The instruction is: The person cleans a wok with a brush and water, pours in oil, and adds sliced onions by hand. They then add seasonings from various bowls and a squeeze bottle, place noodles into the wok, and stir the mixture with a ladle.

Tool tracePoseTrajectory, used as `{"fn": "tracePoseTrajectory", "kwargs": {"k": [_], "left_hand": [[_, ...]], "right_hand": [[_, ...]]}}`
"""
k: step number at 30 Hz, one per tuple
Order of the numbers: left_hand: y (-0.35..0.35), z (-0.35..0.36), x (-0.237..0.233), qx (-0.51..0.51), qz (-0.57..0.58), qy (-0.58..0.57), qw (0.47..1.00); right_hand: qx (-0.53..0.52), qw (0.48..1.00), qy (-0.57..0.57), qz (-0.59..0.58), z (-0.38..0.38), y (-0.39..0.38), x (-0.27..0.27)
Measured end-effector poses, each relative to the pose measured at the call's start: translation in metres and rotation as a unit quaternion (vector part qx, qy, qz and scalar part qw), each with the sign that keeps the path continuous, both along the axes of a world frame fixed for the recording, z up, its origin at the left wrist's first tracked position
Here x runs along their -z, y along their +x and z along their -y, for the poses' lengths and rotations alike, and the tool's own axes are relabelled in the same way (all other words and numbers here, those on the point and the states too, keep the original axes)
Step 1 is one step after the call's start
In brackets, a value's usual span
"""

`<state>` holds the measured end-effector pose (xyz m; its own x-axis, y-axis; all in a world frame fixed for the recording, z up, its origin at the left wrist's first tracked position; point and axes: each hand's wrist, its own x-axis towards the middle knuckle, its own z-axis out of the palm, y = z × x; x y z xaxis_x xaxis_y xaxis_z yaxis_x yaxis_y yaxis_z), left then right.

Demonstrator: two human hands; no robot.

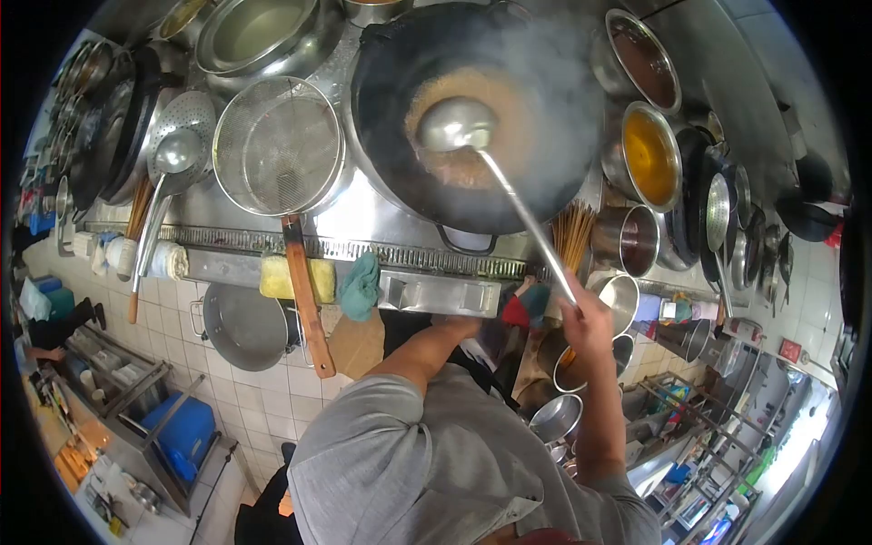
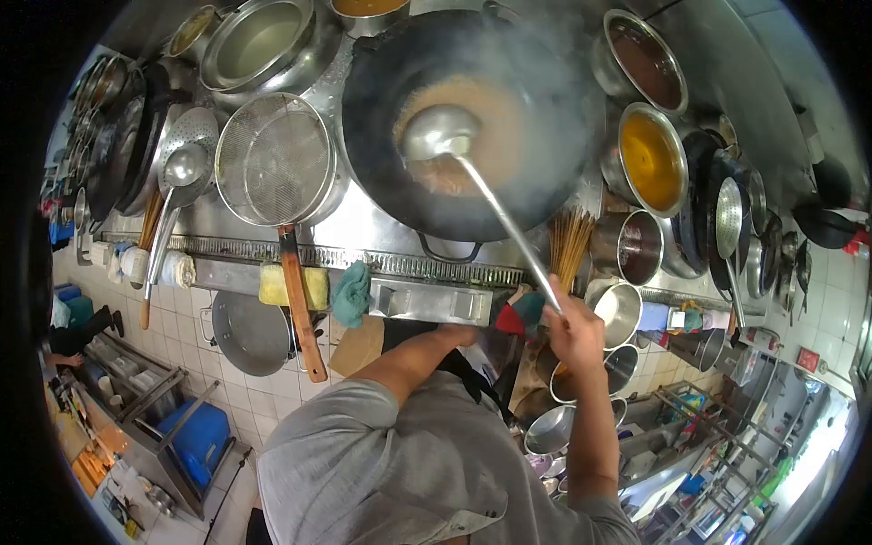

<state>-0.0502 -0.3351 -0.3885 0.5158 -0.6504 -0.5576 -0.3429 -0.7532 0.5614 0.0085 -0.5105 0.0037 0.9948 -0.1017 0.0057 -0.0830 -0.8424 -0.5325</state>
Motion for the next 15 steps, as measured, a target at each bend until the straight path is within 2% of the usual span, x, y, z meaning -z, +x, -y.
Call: {"fn": "tracePoseTrajectory", "kwargs": {"k": [2,5,8,12,15], "left_hand": [[-0.002,0.004,0.001,0.003,-0.002,0.001,1.000],[-0.006,0.008,0.005,0.010,-0.006,0.004,1.000],[-0.009,0.012,0.007,0.018,-0.009,0.010,1.000],[-0.009,0.011,0.013,0.031,-0.014,0.018,0.999],[-0.013,0.011,0.024,0.032,-0.007,0.020,0.999]], "right_hand": [[0.022,0.998,-0.066,0.006,0.013,-0.018,-0.023],[0.064,0.971,-0.229,-0.030,0.035,-0.038,-0.070],[0.041,0.940,-0.339,0.018,0.061,-0.059,-0.084],[0.036,0.923,-0.384,-0.003,0.073,-0.076,-0.075],[0.048,0.946,-0.321,-0.007,0.063,-0.077,-0.041]]}}
